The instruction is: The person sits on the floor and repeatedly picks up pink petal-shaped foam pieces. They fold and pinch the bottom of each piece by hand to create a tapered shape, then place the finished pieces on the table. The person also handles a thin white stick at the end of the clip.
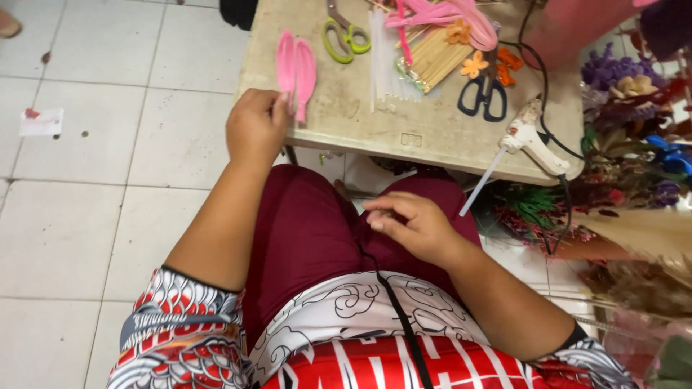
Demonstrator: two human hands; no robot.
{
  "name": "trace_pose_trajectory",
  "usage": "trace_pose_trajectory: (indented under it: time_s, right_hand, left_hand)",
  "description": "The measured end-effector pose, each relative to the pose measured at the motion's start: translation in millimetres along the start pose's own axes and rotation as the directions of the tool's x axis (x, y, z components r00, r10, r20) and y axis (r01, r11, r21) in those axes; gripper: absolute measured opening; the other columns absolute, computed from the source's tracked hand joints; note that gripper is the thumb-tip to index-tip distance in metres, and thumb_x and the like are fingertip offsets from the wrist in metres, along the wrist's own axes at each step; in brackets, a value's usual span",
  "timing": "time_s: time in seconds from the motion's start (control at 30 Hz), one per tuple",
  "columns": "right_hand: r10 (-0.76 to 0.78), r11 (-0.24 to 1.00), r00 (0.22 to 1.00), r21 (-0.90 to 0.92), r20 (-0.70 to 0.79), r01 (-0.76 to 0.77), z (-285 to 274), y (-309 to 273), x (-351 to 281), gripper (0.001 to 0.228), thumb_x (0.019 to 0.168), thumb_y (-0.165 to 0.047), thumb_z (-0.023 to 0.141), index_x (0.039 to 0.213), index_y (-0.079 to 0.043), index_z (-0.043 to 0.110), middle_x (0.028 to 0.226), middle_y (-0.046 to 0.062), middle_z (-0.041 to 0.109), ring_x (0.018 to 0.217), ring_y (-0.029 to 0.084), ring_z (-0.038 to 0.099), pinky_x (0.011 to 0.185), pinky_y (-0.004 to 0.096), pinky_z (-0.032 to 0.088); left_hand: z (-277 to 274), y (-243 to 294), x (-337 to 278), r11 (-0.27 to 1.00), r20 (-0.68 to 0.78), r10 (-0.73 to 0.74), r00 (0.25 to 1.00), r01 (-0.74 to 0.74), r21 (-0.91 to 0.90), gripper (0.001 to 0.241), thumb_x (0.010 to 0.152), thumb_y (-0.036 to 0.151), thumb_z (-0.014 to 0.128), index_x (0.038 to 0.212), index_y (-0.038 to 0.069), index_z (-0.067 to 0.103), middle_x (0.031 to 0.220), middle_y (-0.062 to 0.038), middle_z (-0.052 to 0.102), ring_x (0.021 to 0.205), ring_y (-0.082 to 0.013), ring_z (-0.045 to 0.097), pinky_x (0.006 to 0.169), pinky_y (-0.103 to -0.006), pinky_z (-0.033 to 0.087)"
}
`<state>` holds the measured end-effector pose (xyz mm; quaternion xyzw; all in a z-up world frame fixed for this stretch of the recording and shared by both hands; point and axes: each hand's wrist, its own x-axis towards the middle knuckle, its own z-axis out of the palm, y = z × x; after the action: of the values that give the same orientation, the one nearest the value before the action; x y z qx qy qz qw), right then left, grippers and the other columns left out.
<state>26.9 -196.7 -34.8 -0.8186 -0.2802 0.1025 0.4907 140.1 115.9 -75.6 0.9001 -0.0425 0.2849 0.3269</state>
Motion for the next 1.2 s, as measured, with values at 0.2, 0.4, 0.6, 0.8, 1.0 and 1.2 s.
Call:
trace_pose_trajectory:
  time_s: [0.2,0.4,0.6,0.8,1.0,1.2]
  right_hand:
    - [-0.169,0.962,0.964,-0.247,-0.203,0.117,-41.7,-32.1,54.4,0.015,0.102,-0.02,0.064,0.095,-0.01,0.073,0.083,0.003,0.073,0.077,0.014,0.07,0.073,0.03,0.055]
    - [-0.144,0.951,0.841,-0.306,-0.522,-0.028,-98.2,45.4,132.9,0.007,0.093,-0.009,0.078,0.088,-0.009,0.072,0.078,0.007,0.069,0.076,0.022,0.068,0.07,0.034,0.056]
    - [0.211,0.977,0.62,0.151,-0.756,-0.149,-123.4,92.2,155.1,0.017,0.085,-0.014,0.054,0.073,-0.013,0.066,0.059,0.0,0.057,0.05,0.012,0.052,0.049,0.028,0.04]
    - [0.314,0.948,0.539,0.225,-0.781,-0.226,-133.7,77.7,151.3,0.015,0.095,-0.011,0.056,0.086,-0.011,0.068,0.066,0.0,0.063,0.053,0.007,0.058,0.053,0.022,0.049]
    - [0.216,0.971,0.395,0.153,-0.893,-0.185,-166.7,142.6,189.7,0.016,0.088,-0.003,0.067,0.092,-0.016,0.075,0.08,-0.003,0.073,0.062,0.009,0.065,0.053,0.024,0.054]
    - [-0.114,0.915,0.787,-0.372,-0.607,-0.155,-148.3,138.0,232.3,0.034,0.091,-0.002,0.065,0.124,-0.009,0.066,0.116,0.011,0.064,0.103,0.025,0.062,0.087,0.038,0.051]
  left_hand:
    - [-36.8,19.5,-31.6,0.971,-0.16,-0.159,0.974,0.125,-0.202,0.023,0.107,0.021,0.057,0.099,0.006,0.073,0.095,-0.006,0.068,0.092,-0.021,0.063,0.078,-0.0338,0.049]
    - [-53.7,21.1,-84.7,0.838,-0.106,-0.464,0.879,0.397,-0.375,0.01,0.101,0.012,0.064,0.094,0.009,0.071,0.087,-0.004,0.069,0.086,-0.0182,0.067,0.081,-0.0312,0.054]
    - [-57.1,14.6,-112.4,0.692,0.09,-0.61,0.787,0.585,-0.423,0.045,0.104,0.03,0.046,0.064,0.011,0.055,0.064,0.001,0.058,0.067,-0.012,0.057,0.071,-0.0288,0.048]
    - [7.5,41.1,-142.3,0.642,0.321,-0.466,0.824,0.565,-0.518,0.028,0.103,0.025,0.056,0.083,0.011,0.068,0.081,-0.003,0.072,0.068,-0.0136,0.069,0.072,-0.0286,0.056]
    - [16.2,69.4,-140.6,0.742,0.51,-0.123,0.851,0.42,-0.523,0.036,0.103,0.028,0.054,0.073,0.011,0.065,0.07,-0.001,0.064,0.07,-0.0144,0.062,0.071,-0.0309,0.051]
    - [19.5,55.9,-134.6,0.747,0.516,-0.172,0.839,0.453,-0.488,0.052,0.102,0.038,0.057,0.057,0.013,0.057,0.058,0.001,0.058,0.059,-0.0121,0.056,0.064,-0.0304,0.047]
